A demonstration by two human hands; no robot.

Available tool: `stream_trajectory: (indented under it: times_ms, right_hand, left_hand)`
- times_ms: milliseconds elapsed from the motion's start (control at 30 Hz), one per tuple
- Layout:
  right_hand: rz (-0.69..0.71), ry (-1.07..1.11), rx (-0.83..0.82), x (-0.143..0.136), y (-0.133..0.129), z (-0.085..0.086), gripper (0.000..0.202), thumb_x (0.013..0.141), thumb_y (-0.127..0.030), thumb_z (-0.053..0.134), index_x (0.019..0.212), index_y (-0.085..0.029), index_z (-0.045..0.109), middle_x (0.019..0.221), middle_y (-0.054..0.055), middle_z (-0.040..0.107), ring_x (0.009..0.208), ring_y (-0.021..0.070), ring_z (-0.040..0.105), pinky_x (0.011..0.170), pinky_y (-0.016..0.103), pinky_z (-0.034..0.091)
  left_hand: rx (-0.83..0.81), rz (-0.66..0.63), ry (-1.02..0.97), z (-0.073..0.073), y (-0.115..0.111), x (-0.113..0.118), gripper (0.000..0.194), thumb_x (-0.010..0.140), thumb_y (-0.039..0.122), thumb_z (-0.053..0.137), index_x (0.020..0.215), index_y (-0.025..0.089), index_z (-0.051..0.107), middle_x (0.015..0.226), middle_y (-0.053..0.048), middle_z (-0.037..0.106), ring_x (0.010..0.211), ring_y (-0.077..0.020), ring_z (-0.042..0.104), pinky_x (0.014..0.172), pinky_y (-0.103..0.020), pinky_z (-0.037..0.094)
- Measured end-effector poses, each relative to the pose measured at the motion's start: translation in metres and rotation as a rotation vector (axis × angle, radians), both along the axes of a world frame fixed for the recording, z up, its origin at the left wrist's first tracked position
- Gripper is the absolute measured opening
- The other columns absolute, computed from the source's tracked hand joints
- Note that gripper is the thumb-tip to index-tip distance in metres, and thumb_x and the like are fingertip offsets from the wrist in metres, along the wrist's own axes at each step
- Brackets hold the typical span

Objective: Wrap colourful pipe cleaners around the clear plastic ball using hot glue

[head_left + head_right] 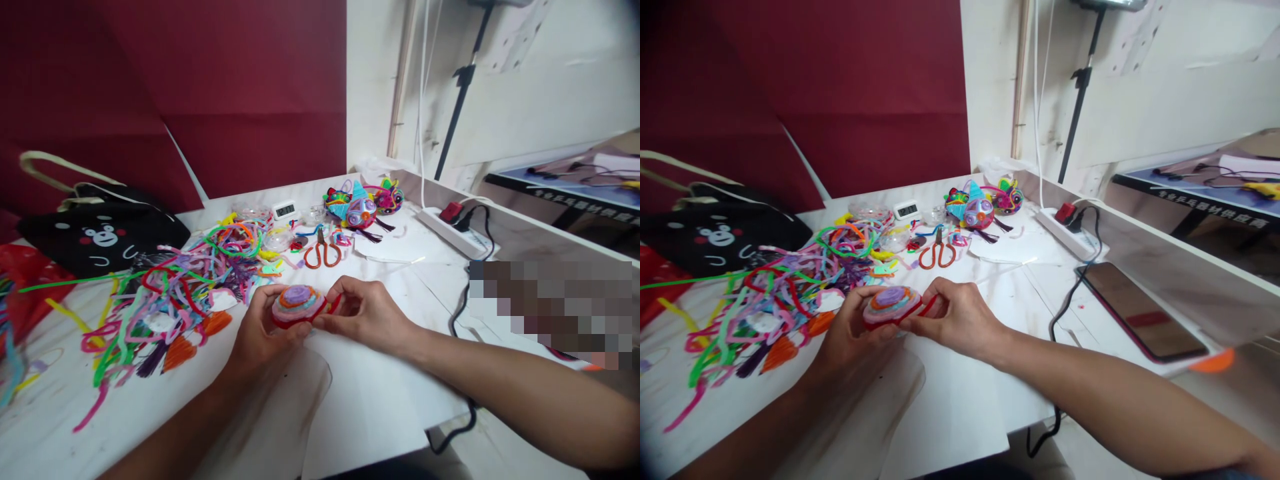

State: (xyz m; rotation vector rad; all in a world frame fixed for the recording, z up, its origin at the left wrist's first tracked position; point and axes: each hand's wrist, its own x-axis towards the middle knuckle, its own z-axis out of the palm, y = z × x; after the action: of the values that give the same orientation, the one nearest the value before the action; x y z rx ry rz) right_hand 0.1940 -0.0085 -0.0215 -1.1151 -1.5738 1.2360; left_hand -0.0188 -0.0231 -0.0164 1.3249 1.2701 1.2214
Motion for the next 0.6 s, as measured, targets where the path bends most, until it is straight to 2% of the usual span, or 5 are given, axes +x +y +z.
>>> stream_trajectory:
  times_ms: [100,200,367,467,600]
  right_hand:
    - [0.033,-0.022,0.023,0.002,-0.001,0.000,0.056,0.069,-0.065,0.100,0.084,-0.020,0.069,0.065,-0.004,0.066,0.060,0.0117,0.054,0.052,0.025,0.040]
    - [0.075,-0.023,0.061,0.004,0.000,0.000,0.047,0.080,-0.060,0.094,0.090,-0.021,0.071,0.067,-0.003,0.067,0.060,0.0127,0.056,0.054,0.026,0.043]
    - [0.017,-0.107,0.324,0.009,0.003,0.001,0.029,0.092,-0.048,0.085,0.089,-0.022,0.072,0.084,0.003,0.070,0.071,0.0159,0.062,0.063,0.030,0.049]
    - [0.026,-0.124,0.436,0.011,0.004,0.000,0.029,0.096,-0.045,0.081,0.084,-0.021,0.072,0.086,0.004,0.069,0.073,0.0167,0.064,0.066,0.032,0.050]
    - [0.031,-0.115,0.450,0.011,0.005,-0.002,0.035,0.098,-0.049,0.079,0.079,-0.021,0.071,0.080,0.003,0.067,0.067,0.0153,0.061,0.062,0.030,0.047]
  left_hand:
    - [0.041,0.032,-0.016,0.000,-0.002,0.003,0.056,0.058,0.031,0.098,0.106,0.027,0.068,0.105,-0.004,0.083,0.102,-0.0351,0.081,0.091,-0.044,0.065]
    - [0.055,0.056,-0.021,0.000,-0.001,0.003,0.053,0.061,0.032,0.098,0.105,0.026,0.070,0.105,-0.005,0.084,0.102,-0.0328,0.080,0.090,-0.040,0.063]
    - [0.020,0.050,-0.010,0.000,0.004,-0.002,0.054,0.056,0.034,0.099,0.102,0.028,0.071,0.098,-0.003,0.083,0.095,-0.0302,0.079,0.080,-0.035,0.061]
    - [0.010,0.040,0.019,0.003,0.003,-0.002,0.052,0.060,0.033,0.098,0.105,0.027,0.071,0.100,-0.003,0.083,0.096,-0.0287,0.078,0.082,-0.034,0.061]
    - [-0.003,0.035,0.009,0.006,0.001,-0.001,0.053,0.060,0.034,0.098,0.103,0.025,0.069,0.099,-0.003,0.083,0.095,-0.0284,0.078,0.080,-0.034,0.061]
